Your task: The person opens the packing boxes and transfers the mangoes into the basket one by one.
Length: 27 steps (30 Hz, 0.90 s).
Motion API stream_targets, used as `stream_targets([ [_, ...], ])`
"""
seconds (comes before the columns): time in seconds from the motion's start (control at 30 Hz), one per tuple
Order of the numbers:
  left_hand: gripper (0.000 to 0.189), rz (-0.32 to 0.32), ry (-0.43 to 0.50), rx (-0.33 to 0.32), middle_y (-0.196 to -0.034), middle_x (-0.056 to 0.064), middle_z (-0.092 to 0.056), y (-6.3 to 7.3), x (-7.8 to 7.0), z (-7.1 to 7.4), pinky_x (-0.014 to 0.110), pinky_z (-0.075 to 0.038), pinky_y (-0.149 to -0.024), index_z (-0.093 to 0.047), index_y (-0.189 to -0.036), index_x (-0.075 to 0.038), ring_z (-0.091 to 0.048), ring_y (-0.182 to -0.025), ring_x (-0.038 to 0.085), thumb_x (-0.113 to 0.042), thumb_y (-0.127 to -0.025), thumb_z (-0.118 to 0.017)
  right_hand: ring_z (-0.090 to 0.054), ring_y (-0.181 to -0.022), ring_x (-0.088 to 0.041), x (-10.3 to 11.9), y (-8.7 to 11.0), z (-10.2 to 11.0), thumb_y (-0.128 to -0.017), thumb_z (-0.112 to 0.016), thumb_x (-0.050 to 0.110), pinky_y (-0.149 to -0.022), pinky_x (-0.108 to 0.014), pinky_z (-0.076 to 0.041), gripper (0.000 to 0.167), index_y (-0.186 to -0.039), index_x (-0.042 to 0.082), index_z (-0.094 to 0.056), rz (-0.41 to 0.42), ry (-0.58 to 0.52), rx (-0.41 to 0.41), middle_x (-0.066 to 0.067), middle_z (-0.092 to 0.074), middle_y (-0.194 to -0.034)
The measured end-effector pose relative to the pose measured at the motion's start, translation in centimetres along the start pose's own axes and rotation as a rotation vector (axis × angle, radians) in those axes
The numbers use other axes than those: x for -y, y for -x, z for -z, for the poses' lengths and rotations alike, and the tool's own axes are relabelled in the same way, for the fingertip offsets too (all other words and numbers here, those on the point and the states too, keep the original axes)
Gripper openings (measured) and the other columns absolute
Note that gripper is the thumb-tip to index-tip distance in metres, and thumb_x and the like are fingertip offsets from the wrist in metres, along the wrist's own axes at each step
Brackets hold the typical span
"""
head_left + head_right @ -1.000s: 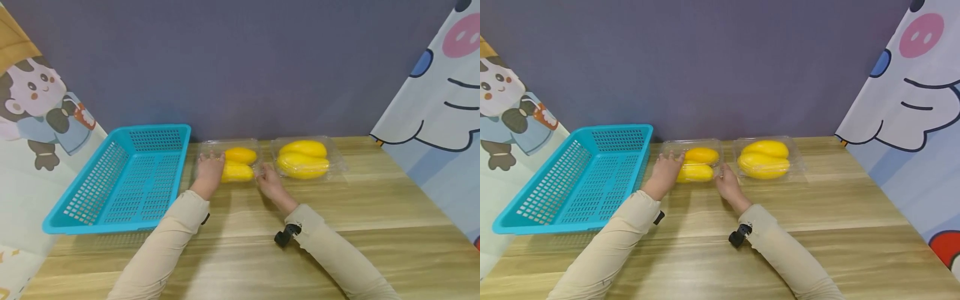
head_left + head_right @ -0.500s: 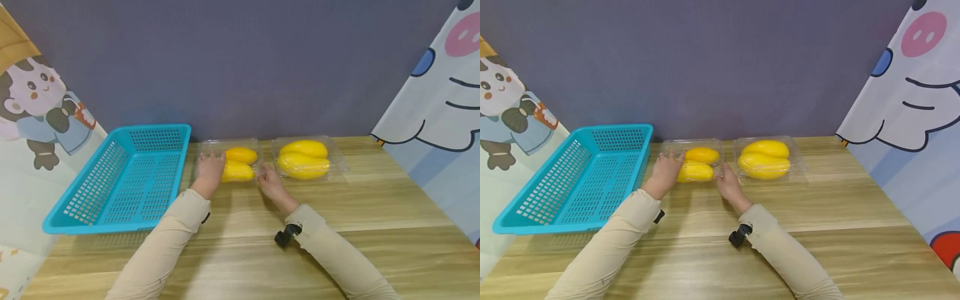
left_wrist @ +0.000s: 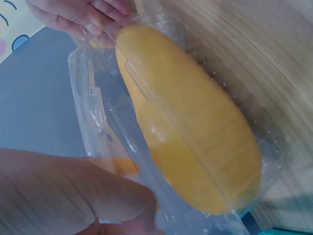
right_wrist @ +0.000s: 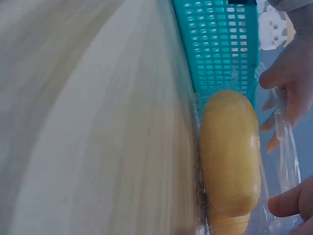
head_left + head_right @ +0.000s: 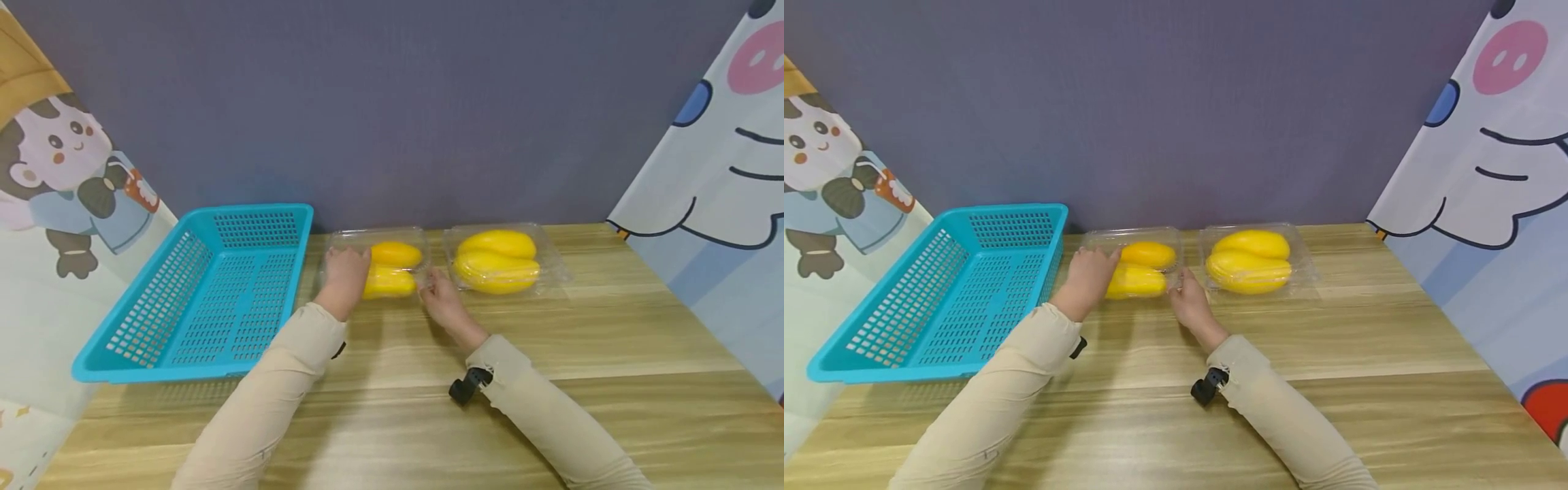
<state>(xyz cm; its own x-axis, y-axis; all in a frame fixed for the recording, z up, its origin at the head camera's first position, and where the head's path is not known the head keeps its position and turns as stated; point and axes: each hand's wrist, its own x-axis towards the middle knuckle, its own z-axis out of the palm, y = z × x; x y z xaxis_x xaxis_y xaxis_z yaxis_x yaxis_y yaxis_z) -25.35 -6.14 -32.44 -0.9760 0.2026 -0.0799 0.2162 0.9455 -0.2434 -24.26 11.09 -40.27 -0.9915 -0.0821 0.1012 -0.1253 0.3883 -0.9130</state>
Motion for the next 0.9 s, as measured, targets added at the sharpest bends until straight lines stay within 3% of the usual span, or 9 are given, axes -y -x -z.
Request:
stream_targets([
  [0.3, 0.050, -0.067, -0.044, 0.007, -0.129, 0.019, -0.056, -0.11, 0.10, -0.29, 0.049, -0.040, -0.101, -0.038, -0.144, -0.010, -0.058, -0.113, 0.032, -0.003, -0.096, -0.047, -0.052, -0.111, -0.038, -0.28, 0.23, 0.09, -0.095, -0.044, 0.000, -0.091, -0.045, -0.048, 0.047, -0.137, -0.014, -0.031, -0.035, -0.042, 0.021, -0.031, -0.049, -0.125],
  [0.5, 0.052, -0.073, -0.044, 0.035, -0.137, 0.025, -0.046, -0.02, 0.23, -0.38, 0.048, -0.038, -0.104, -0.033, -0.146, -0.009, -0.055, -0.115, 0.037, 0.001, -0.096, -0.044, -0.050, -0.116, -0.038, -0.41, 0.29, 0.05, -0.095, -0.045, 0.001, -0.093, -0.045, -0.047, 0.051, -0.140, -0.015, -0.026, -0.039, -0.059, 0.028, -0.033, -0.042, -0.134],
  [0.67, 0.051, -0.062, -0.028, 0.032, -0.139, 0.029, -0.041, 0.08, 0.26, -0.19, 0.046, -0.049, -0.091, -0.032, -0.147, -0.007, -0.049, -0.119, 0.046, 0.001, -0.097, -0.042, -0.052, -0.111, -0.037, -0.21, 0.22, 0.08, -0.094, -0.045, -0.002, -0.090, -0.044, -0.047, 0.046, -0.136, -0.015, -0.032, -0.013, -0.086, 0.016, -0.032, -0.048, -0.127],
  [0.9, 0.049, -0.094, 0.011, -0.005, -0.138, 0.027, -0.044, -0.09, -0.02, -0.03, 0.053, -0.036, -0.104, -0.036, -0.144, -0.004, -0.044, -0.125, 0.043, -0.005, -0.096, -0.047, -0.053, -0.096, -0.029, 0.05, 0.18, 0.15, -0.093, -0.045, -0.002, -0.080, -0.034, -0.047, 0.039, -0.130, -0.014, -0.039, 0.001, -0.069, 0.004, -0.029, -0.054, -0.117],
])
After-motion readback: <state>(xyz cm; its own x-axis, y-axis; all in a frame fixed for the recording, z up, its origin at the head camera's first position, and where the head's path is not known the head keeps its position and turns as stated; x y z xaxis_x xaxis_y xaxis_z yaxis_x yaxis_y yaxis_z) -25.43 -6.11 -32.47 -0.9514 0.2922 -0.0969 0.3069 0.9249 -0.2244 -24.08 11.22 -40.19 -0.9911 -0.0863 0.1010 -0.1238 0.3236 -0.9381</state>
